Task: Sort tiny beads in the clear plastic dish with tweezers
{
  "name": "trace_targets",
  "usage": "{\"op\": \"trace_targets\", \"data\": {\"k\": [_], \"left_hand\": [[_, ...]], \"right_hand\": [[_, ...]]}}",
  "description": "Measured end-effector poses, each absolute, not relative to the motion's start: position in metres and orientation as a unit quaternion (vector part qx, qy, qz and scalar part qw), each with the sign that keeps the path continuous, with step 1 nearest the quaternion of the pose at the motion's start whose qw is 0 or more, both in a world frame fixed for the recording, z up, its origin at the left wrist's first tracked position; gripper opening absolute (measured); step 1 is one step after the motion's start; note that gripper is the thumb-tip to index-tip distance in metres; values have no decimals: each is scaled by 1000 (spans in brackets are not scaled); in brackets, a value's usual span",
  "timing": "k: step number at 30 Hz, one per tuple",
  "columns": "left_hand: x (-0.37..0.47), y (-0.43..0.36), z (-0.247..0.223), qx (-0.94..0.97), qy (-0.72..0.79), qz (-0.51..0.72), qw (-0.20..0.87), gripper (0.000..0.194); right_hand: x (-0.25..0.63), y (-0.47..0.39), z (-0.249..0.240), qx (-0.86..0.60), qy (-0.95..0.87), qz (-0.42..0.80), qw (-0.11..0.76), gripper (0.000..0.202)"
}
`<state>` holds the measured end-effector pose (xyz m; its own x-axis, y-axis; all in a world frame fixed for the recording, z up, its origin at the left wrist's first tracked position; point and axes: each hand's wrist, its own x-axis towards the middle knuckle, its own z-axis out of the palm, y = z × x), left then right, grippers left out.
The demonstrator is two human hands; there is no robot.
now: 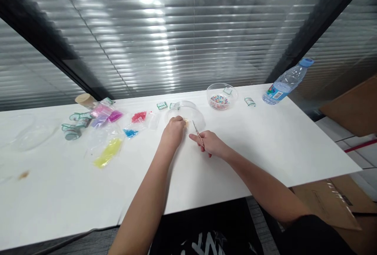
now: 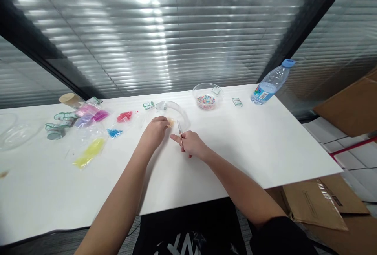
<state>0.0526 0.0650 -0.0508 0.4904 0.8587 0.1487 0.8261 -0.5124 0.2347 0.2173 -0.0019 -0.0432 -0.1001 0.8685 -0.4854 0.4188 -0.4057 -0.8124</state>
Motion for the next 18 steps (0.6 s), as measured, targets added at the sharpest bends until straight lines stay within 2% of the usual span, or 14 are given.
{"op": "trace_targets", "data": {"k": [18], "left_hand": [[70,55,-44,847,527,60,31,22]], "right_hand": [[216,-1,-47,-631,-511,542,216,56]]}}
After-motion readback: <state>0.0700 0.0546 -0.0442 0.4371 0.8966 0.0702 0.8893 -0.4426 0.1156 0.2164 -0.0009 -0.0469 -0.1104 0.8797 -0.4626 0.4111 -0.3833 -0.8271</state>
